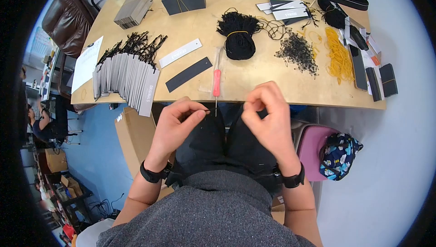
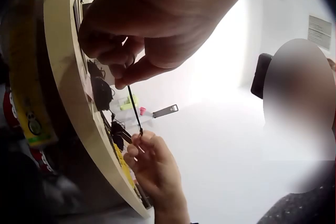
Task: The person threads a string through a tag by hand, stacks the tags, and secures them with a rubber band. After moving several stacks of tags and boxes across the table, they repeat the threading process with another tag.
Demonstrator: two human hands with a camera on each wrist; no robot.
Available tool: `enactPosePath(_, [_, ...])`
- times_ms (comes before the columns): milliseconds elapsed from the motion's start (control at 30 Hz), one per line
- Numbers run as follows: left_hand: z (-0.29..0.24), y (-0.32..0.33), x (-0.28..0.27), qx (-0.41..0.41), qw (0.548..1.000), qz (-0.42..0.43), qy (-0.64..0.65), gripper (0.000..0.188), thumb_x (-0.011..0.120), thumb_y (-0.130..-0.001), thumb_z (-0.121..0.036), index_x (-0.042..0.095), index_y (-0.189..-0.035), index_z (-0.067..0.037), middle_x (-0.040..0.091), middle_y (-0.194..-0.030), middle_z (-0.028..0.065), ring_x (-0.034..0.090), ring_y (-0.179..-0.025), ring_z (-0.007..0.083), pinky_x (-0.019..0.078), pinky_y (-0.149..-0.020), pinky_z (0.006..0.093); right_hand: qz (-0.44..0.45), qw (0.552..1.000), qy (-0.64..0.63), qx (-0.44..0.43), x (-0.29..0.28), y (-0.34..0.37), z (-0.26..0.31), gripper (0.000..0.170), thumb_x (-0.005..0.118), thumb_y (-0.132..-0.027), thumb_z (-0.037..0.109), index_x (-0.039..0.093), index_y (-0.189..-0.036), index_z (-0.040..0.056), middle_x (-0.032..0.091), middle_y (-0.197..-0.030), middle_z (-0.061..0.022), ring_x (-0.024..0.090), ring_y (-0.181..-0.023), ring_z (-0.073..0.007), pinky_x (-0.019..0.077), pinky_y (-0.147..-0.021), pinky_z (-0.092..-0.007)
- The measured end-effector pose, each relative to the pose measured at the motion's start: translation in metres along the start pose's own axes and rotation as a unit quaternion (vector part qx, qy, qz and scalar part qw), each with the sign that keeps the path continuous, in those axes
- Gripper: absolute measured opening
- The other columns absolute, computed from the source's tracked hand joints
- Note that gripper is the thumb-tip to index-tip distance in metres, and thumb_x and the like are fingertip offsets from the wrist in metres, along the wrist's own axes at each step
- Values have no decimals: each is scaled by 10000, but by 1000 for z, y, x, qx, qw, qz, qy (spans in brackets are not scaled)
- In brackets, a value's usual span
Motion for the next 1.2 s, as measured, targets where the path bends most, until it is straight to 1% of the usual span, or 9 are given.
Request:
enactPosePath(267, [2, -18, -7, 38, 995, -60, -67, 77, 689, -887, -33, 718, -947, 6, 600, -785, 13, 526, -683, 63, 398, -606, 217, 19, 985, 161, 66, -14, -14, -34, 173, 573, -841, -31, 581, -1011, 6, 566, -1007, -100, 557, -674, -167, 468, -642, -287])
enactPosePath(367, [-3, -19, 1, 46, 995, -60, -57, 79, 695, -876, -27, 724, -947, -7, 593, -774, 15, 504, -657, 65, 386, -582, 222, 53, 996, 63, -45, 16, -14, 9, 349, 596, -879, -7, 550, -1223, 25, 535, -1270, -157, 580, -699, -182, 489, -659, -293])
enactPosePath(433, [-12, -20, 4, 58, 995, -53, -63, 72, 696, -875, -28, 728, -937, -12, 596, -774, 17, 501, -651, 65, 387, -580, 221, 139, 986, -85, 31, 52, -6, 12, 282, 622, -911, 29, 574, -1189, 18, 605, -1139, -137, 595, -669, -161, 488, -627, -275])
enactPosePath(567, [-20, -28, -4, 77, 993, -46, -70, 126, 690, -874, -36, 719, -997, -24, 606, -797, 28, 520, -667, 87, 403, -601, 233, 171, 969, -124, 129, 73, -5, -21, 166, 621, -935, 39, 611, -1095, -4, 642, -919, -93, 592, -617, -121, 475, -580, -250])
enactPosePath(633, [-30, -45, -20, 136, 974, -92, -153, 219, 684, -863, -39, 695, -1082, -33, 613, -842, 50, 549, -713, 133, 435, -634, 264, 82, 990, -75, 89, 46, -8, -23, 91, 627, -941, 41, 633, -1005, -22, 613, -737, -46, 571, -570, -86, 456, -542, -231])
enactPosePath(733, [-36, -82, -46, 260, 874, -180, -369, 343, 737, -804, -110, 686, -1140, -63, 645, -942, 106, 613, -804, 275, 463, -808, 379, 85, 989, -65, 104, 33, -3, -27, 73, 635, -941, 47, 642, -973, -18, 605, -713, -30, 562, -592, -56, 445, -537, -222])
enactPosePath(833, [-13, -125, -56, 208, 834, -175, -481, 336, 772, -773, -208, 727, -1082, -84, 668, -962, 105, 636, -847, 304, 445, -859, 413, 79, 992, -36, 90, 20, 1, -22, 58, 651, -923, 36, 653, -953, -14, 616, -727, -40, 563, -605, -67, 447, -549, -227])
enactPosePath(933, [2, -154, -59, 95, 842, -73, -525, 305, 788, -737, -264, 763, -987, -91, 688, -927, 84, 652, -854, 285, 448, -861, 417, 73, 997, -3, 35, 13, 5, -9, 58, 662, -905, 18, 658, -950, -18, 633, -768, -61, 569, -617, -88, 450, -562, -232])
enactPosePath(1200, [-18, -105, -34, 117, 885, -65, -445, 265, 791, -693, -248, 737, -869, -57, 694, -865, 104, 661, -829, 279, 491, -742, 389, 67, 996, -6, 51, 8, 9, -13, 73, 669, -891, 7, 660, -958, -23, 639, -801, -72, 565, -620, -109, 449, -566, -248])
Point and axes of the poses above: each hand's wrist, its own y-axis away from the middle knuckle, its own x-axis out of the palm, z = x × y, the point moved 10 cm from there along -y, towards the middle knuckle
